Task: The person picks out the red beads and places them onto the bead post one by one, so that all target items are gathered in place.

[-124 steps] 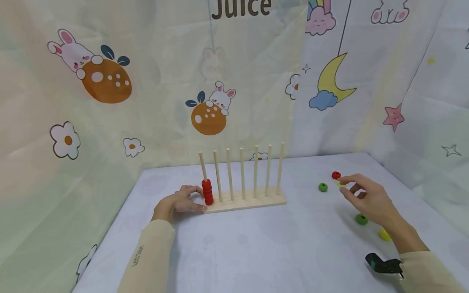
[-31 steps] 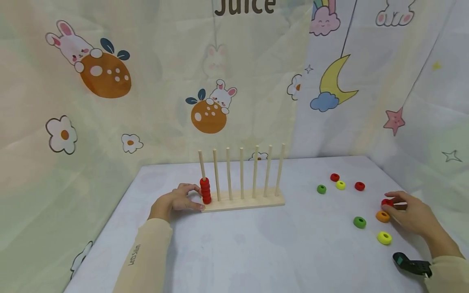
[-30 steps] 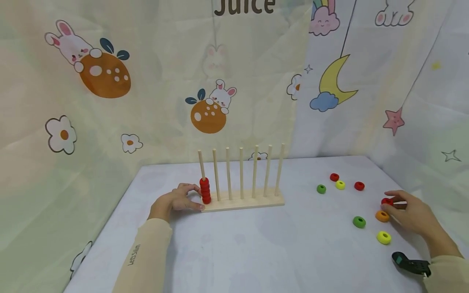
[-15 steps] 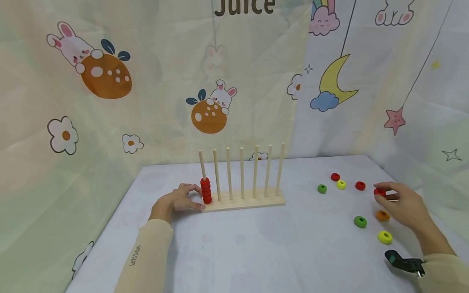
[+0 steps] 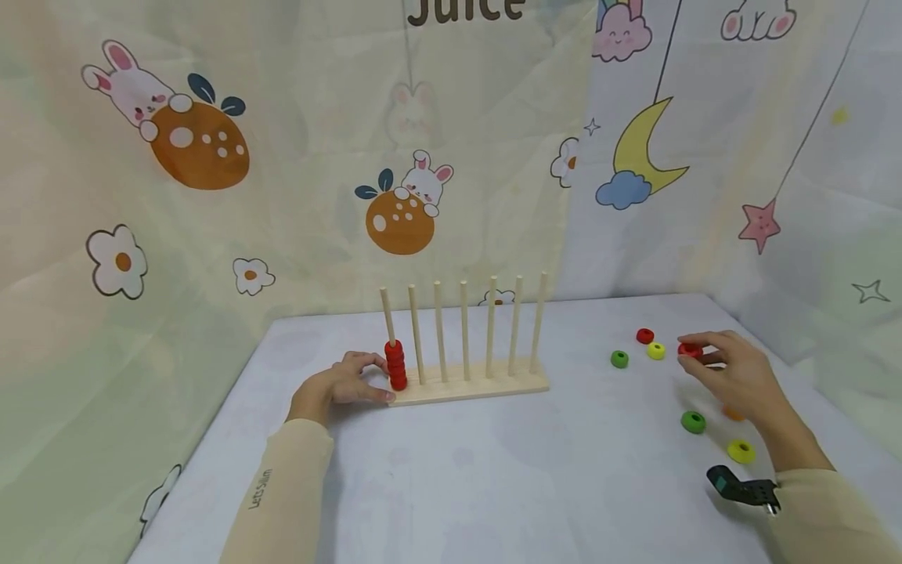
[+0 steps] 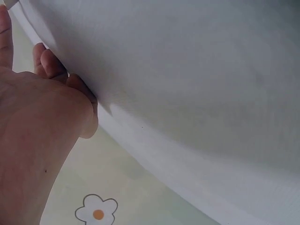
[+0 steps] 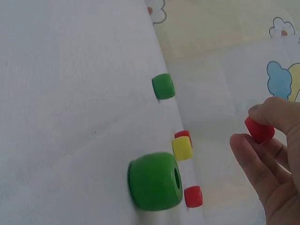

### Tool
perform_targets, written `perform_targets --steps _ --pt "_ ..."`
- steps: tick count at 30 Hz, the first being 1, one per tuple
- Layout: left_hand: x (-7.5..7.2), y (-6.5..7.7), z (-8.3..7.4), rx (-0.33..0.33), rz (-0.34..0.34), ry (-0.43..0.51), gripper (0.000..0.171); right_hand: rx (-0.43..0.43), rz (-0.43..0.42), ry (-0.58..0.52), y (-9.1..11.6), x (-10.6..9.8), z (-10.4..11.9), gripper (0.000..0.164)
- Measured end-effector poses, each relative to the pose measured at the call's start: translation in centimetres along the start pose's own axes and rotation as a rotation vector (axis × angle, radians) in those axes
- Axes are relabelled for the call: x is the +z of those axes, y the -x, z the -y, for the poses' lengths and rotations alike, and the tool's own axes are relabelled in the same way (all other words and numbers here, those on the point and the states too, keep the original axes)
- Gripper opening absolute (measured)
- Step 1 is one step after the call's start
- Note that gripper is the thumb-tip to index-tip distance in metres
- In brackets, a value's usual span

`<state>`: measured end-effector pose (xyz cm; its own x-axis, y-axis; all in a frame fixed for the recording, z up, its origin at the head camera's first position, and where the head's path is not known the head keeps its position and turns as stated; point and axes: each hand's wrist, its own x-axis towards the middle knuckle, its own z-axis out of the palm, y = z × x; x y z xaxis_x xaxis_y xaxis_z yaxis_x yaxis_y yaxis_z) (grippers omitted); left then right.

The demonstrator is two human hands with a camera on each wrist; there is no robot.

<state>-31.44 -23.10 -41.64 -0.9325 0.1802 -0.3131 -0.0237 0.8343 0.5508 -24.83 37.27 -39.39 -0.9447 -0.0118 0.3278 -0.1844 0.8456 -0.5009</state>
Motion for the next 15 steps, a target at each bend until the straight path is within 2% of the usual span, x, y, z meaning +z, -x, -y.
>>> perform_targets --steps 9,15 --pt "-0.1 -0.2 -0.1 0.052 0.007 -0.012 0.053 -0.082 -0.02 -0.061 0.0 0.7 2.6 0.037" --pt "-0.2 0.2 0.0 0.047 0.028 -0.007 0.057 -0.129 -0.028 -0.139 -0.9 1.3 4.7 0.031"
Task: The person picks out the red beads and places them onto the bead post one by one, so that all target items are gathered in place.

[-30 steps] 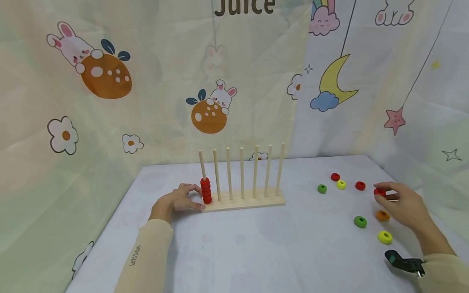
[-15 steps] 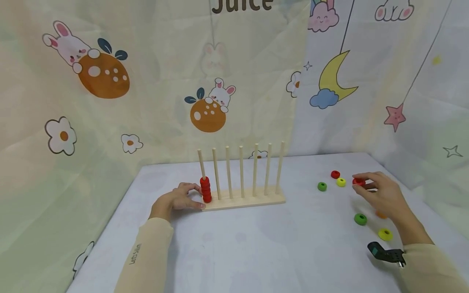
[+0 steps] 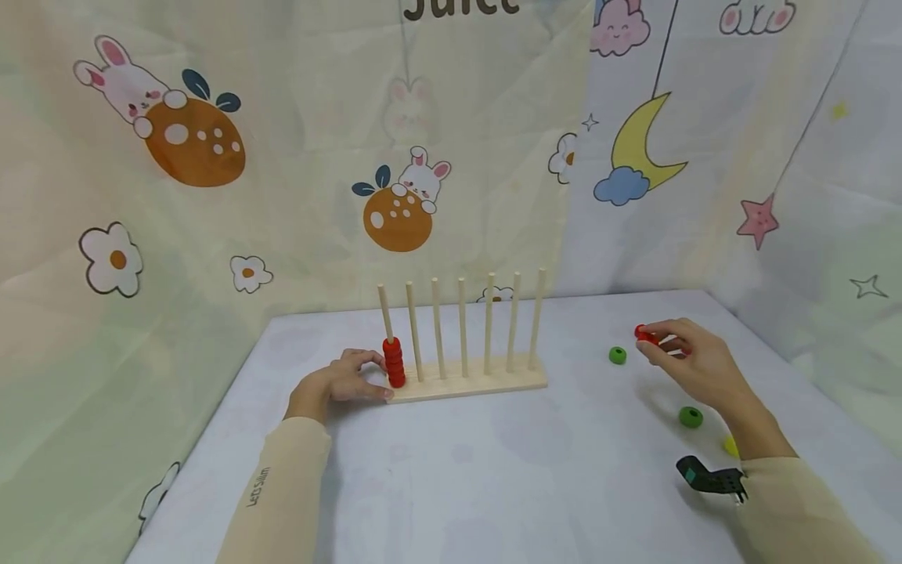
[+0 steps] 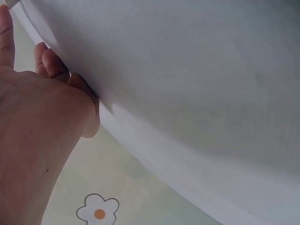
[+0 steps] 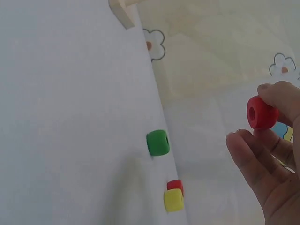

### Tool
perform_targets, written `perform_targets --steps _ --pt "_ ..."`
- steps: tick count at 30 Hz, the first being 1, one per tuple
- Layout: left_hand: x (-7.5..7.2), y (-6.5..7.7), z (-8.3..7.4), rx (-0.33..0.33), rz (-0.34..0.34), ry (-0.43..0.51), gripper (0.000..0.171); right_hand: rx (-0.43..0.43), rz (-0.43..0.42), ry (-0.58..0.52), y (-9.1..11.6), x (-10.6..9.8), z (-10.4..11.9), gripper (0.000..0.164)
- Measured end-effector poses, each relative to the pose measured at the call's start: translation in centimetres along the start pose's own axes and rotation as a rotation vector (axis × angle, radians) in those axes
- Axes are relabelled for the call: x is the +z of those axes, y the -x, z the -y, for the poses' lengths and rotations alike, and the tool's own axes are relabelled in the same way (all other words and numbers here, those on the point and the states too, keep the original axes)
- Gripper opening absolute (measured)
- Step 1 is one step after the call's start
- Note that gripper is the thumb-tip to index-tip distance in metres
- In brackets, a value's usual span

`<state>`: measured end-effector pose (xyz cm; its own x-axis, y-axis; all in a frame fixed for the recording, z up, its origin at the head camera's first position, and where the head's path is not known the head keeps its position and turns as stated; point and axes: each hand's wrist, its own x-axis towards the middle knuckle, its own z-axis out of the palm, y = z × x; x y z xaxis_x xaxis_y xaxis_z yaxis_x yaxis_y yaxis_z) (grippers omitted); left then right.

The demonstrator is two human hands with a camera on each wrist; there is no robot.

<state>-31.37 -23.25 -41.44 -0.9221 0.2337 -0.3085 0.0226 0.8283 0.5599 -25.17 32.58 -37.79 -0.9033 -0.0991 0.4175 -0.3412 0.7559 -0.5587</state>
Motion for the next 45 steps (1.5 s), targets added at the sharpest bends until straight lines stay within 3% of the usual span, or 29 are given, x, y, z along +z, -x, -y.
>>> perform_targets --steps 5,15,26,39,45 --pt "-0.1 -0.1 0.1 -0.006 0.001 0.01 0.058 -0.06 0.0 -0.051 -0.8 0.8 1.1 0.026" --pt "0.2 -1.5 1.3 -0.044 -0.015 0.027 0.06 -0.076 -0.003 -0.077 -1.6 2.5 3.6 0.025" --pt "0.1 -0.1 0.1 -0.022 -0.018 0.004 0.056 -0.174 0.003 -0.119 -2.9 3.5 6.3 0.023" --pt "0.3 -0.2 0.1 -0.042 -0.025 0.009 0.055 -0.196 -0.014 -0.172 -3.3 5.3 8.5 0.024" --pt "0.2 -0.1 0.0 -0.045 -0.019 0.01 0.056 -0.247 -0.012 -0.191 -3.8 6.3 9.5 0.024"
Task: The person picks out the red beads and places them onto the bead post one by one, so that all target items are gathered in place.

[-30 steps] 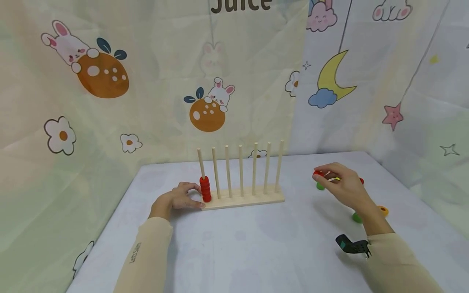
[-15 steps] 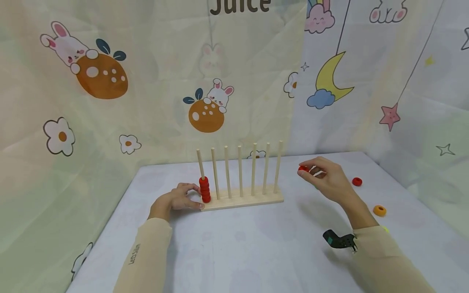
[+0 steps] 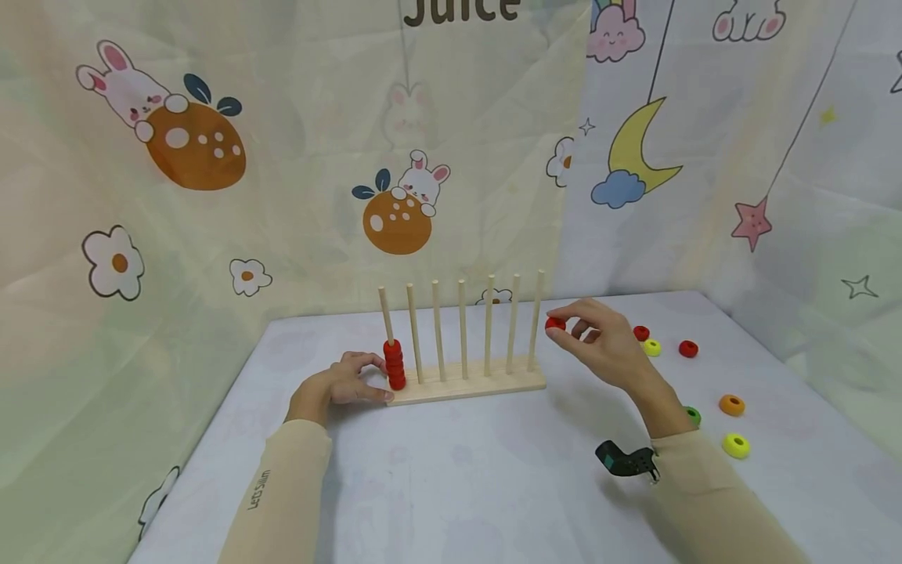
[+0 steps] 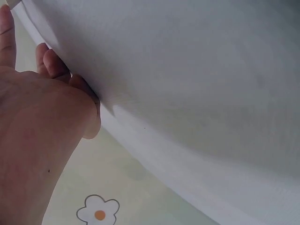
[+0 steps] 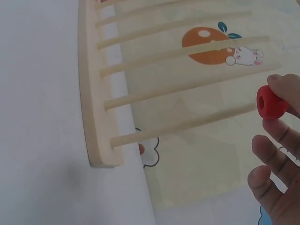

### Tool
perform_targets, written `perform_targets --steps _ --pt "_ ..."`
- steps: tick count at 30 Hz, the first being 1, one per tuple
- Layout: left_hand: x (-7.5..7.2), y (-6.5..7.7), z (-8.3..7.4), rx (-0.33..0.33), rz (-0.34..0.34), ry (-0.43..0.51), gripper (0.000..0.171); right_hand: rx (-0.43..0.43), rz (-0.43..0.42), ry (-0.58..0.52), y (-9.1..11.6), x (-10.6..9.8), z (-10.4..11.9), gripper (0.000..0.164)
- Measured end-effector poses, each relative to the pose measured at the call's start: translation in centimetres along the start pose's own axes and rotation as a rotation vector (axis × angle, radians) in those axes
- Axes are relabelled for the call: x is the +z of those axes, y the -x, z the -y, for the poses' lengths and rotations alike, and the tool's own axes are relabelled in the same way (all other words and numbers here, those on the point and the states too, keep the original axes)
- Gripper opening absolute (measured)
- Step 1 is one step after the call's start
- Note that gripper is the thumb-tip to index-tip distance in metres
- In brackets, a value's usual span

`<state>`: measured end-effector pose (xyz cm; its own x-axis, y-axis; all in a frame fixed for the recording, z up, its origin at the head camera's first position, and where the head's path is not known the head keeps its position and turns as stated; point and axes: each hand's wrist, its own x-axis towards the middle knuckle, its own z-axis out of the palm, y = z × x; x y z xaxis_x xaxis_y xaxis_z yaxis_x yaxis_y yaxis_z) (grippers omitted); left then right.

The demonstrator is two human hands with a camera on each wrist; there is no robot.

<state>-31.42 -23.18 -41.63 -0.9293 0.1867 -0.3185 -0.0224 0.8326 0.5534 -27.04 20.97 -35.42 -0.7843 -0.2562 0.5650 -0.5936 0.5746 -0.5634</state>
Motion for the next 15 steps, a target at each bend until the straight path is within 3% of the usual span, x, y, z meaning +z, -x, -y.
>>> perform_targets --steps 15 --pt "0.0 -0.1 0.1 0.007 -0.004 0.008 0.053 -0.124 0.037 -0.102 -1.8 2.6 2.1 0.026"
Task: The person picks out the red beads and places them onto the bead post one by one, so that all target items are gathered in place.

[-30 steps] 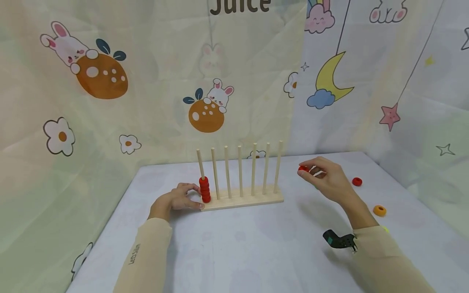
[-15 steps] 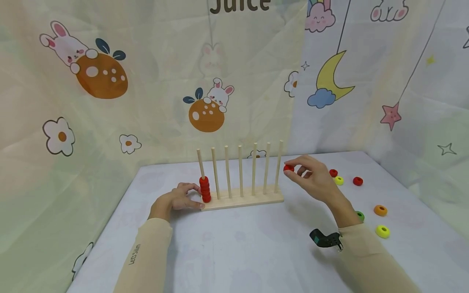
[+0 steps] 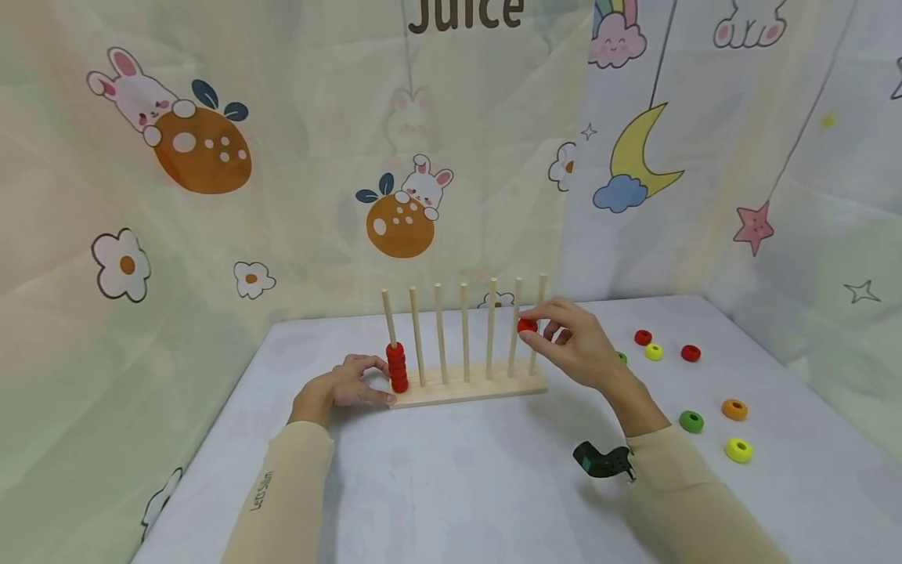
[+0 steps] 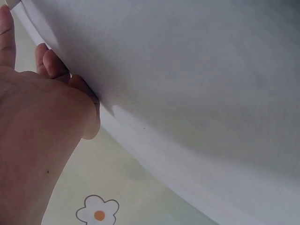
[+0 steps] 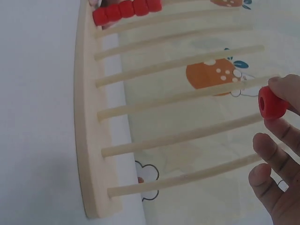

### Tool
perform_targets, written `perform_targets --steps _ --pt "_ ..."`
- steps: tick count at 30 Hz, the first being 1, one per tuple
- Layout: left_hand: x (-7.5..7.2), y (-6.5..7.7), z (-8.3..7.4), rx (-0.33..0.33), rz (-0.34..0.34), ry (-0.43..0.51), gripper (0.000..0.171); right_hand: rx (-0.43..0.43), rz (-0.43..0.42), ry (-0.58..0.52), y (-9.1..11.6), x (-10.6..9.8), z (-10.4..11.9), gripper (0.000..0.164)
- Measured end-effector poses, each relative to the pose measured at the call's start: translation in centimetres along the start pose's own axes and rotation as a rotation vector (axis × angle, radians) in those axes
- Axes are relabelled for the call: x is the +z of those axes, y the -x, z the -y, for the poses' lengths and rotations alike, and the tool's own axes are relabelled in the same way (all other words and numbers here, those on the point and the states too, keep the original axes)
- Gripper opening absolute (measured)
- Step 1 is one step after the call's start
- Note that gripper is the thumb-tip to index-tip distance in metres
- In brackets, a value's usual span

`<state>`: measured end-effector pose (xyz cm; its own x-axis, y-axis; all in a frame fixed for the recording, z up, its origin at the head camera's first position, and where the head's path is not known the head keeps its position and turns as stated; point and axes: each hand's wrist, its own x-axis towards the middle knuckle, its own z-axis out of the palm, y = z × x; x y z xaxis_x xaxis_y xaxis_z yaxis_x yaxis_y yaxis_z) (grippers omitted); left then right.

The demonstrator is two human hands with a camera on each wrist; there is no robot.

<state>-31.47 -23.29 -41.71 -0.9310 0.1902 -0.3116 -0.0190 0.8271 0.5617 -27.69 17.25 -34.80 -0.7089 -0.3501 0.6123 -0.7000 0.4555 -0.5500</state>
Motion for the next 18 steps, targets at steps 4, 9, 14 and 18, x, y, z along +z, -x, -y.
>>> perform_targets --steps 4,9,14,18 --pt "0.0 -0.1 0.1 -0.004 -0.001 -0.003 0.053 -0.004 0.006 -0.028 -0.6 0.8 0.5 0.027" --pt "0.0 -0.2 0.2 -0.024 0.011 0.007 0.054 0.012 0.015 -0.055 -1.2 1.7 1.1 0.028" --pt "0.0 -0.2 0.1 -0.023 0.007 0.009 0.055 0.02 0.021 -0.073 -1.6 2.6 1.6 0.03" --pt "0.0 -0.1 0.0 -0.019 0.003 0.01 0.056 0.009 0.019 -0.103 -1.8 3.3 1.9 0.031"
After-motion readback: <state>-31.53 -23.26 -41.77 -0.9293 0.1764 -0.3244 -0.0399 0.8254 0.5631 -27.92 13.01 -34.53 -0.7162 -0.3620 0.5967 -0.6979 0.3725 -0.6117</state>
